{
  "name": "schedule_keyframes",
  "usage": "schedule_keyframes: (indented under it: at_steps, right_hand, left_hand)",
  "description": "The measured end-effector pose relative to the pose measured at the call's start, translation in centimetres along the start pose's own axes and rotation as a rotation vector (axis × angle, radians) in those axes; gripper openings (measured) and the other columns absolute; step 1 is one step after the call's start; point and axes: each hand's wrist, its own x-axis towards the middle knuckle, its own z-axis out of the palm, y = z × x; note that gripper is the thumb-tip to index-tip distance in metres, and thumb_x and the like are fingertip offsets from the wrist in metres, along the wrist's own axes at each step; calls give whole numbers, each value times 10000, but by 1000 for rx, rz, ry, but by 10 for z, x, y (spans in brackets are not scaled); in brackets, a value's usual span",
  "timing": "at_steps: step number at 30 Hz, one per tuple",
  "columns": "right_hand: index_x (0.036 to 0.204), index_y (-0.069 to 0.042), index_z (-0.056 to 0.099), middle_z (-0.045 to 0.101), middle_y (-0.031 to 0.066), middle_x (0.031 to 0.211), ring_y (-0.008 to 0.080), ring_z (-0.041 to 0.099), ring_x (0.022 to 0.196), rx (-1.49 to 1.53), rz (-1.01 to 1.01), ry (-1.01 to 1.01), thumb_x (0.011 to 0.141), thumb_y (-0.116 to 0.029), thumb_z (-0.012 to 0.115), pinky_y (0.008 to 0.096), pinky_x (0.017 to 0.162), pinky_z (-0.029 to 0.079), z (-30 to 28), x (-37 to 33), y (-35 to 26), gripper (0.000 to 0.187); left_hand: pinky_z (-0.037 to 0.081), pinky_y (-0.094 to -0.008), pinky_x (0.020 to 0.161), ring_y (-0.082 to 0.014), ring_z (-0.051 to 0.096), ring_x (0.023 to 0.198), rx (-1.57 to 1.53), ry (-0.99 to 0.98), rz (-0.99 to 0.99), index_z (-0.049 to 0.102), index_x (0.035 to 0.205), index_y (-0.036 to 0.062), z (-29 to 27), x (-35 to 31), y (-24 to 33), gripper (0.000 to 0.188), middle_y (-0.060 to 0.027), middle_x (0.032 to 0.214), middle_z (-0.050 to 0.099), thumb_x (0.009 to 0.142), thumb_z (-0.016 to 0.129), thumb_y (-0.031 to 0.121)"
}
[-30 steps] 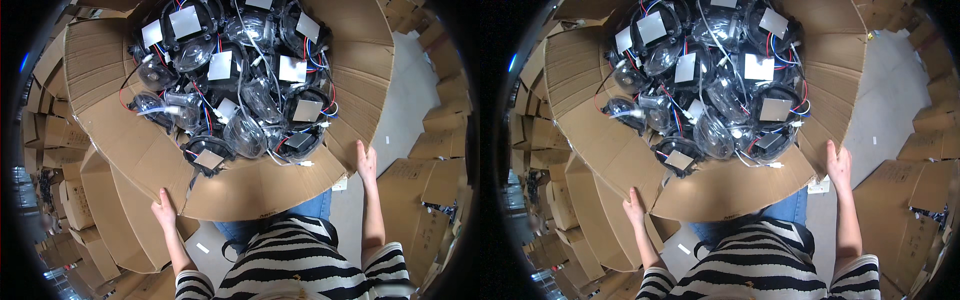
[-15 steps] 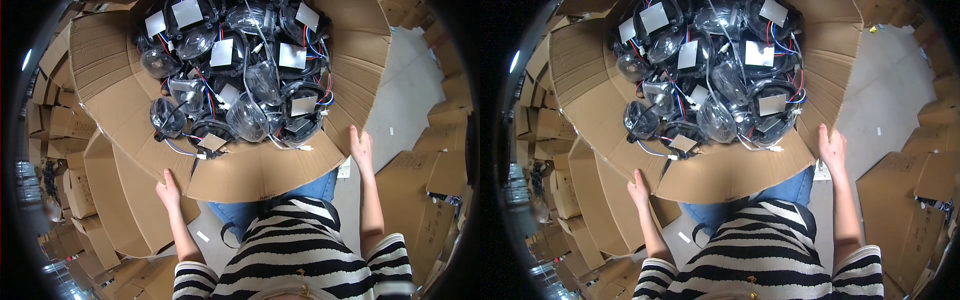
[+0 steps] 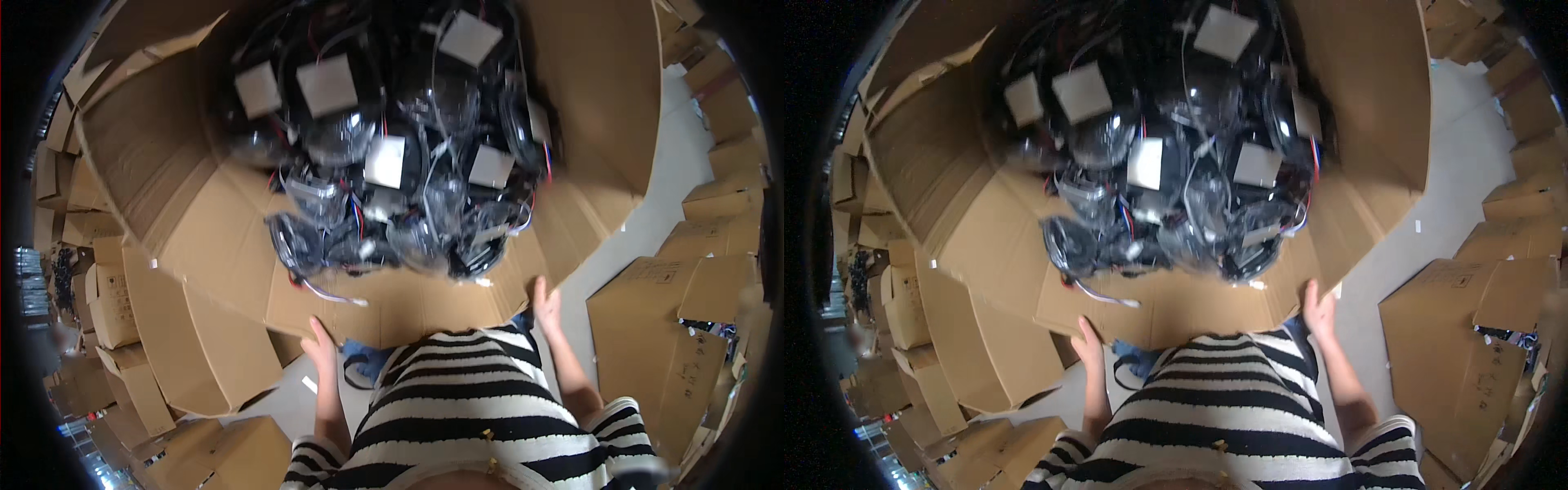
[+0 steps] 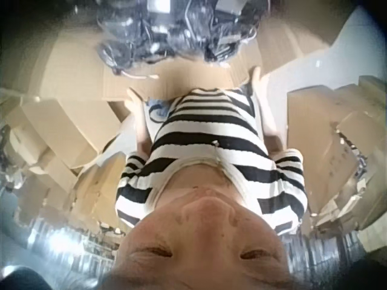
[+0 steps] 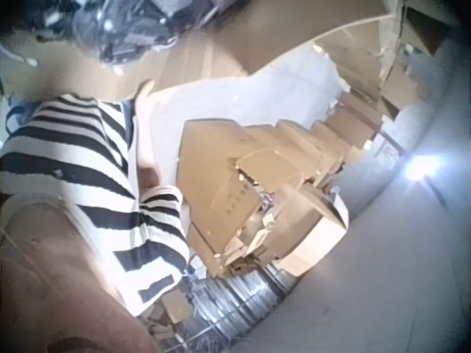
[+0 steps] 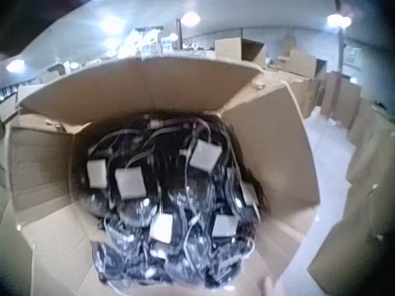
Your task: The person packs electronic components by hand, transferring them from a large cardboard box into individual smaller cardboard boxes.
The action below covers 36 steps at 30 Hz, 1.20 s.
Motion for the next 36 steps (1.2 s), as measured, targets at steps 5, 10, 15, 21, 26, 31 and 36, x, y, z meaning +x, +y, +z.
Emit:
schedule_keyframes:
  at_steps: [5, 10, 15, 21, 26, 31, 36]
  right_hand:
    - [968, 24, 539, 592, 182, 896, 274, 570, 863, 71, 104, -186, 814, -252, 456, 346, 750, 429, -8, -9, -40, 327]
    - [821, 21, 572, 592, 179, 785, 314, 577, 744, -186, 23, -437, 793, -280, 497, 379, 655, 439, -33, 4, -51, 312]
    - [705, -27, 564, 511, 117, 578, 240, 523, 520, -122, -371, -520, 757, -191, 557, 323, 487, 403, -52, -7, -142, 172]
    - [997, 2, 499, 529, 133, 934, 239, 549, 739, 60, -429, -290, 701, -179, 613, 318, 678, 438, 56, 28, -157, 365]
    - [876, 5, 512, 499, 104, 788, 237, 498, 758, -30, -530, 1, 671, -169, 631, 329, 650, 391, 95, 45, -154, 294]
    - [811, 5, 514, 462, 81, 749, 215, 466, 703, 408, -387, -198, 667, -114, 622, 291, 626, 362, 89, 40, -159, 215]
    - [817, 25, 523, 476, 72, 766, 153, 461, 711, 559, -355, -451, 689, -35, 579, 247, 630, 362, 41, 28, -172, 151]
  left_hand:
    - [433, -319, 633, -170, 562, 676, -28, -107, -196, 553, 800, -120, -11, -5, 27, 393, -171, 724, 606, 838, 478, 264]
    - [430, -324, 603, -162, 545, 612, 87, -158, -55, 566, 739, -109, -16, 4, 22, 423, -169, 661, 596, 826, 491, 297]
    - [433, -322, 587, -179, 561, 566, 294, -357, -152, 585, 682, -66, -38, 9, 39, 447, -169, 565, 568, 803, 493, 355]
    - [423, -363, 527, -290, 543, 513, 730, -1000, 64, 562, 579, 33, -68, 5, 61, 374, -131, 526, 538, 747, 532, 366]
    - [379, -307, 472, -253, 483, 505, 347, -1009, 194, 513, 646, 17, -46, -5, 100, 164, -113, 569, 485, 730, 586, 137]
    - [359, -274, 454, -183, 467, 495, 114, -1012, 351, 531, 693, 3, -8, 1, 135, 49, -82, 609, 484, 699, 574, 25]
    - [363, -253, 465, -181, 467, 522, -134, -814, 552, 539, 704, 23, 23, 12, 168, 84, -73, 620, 493, 665, 612, 9]
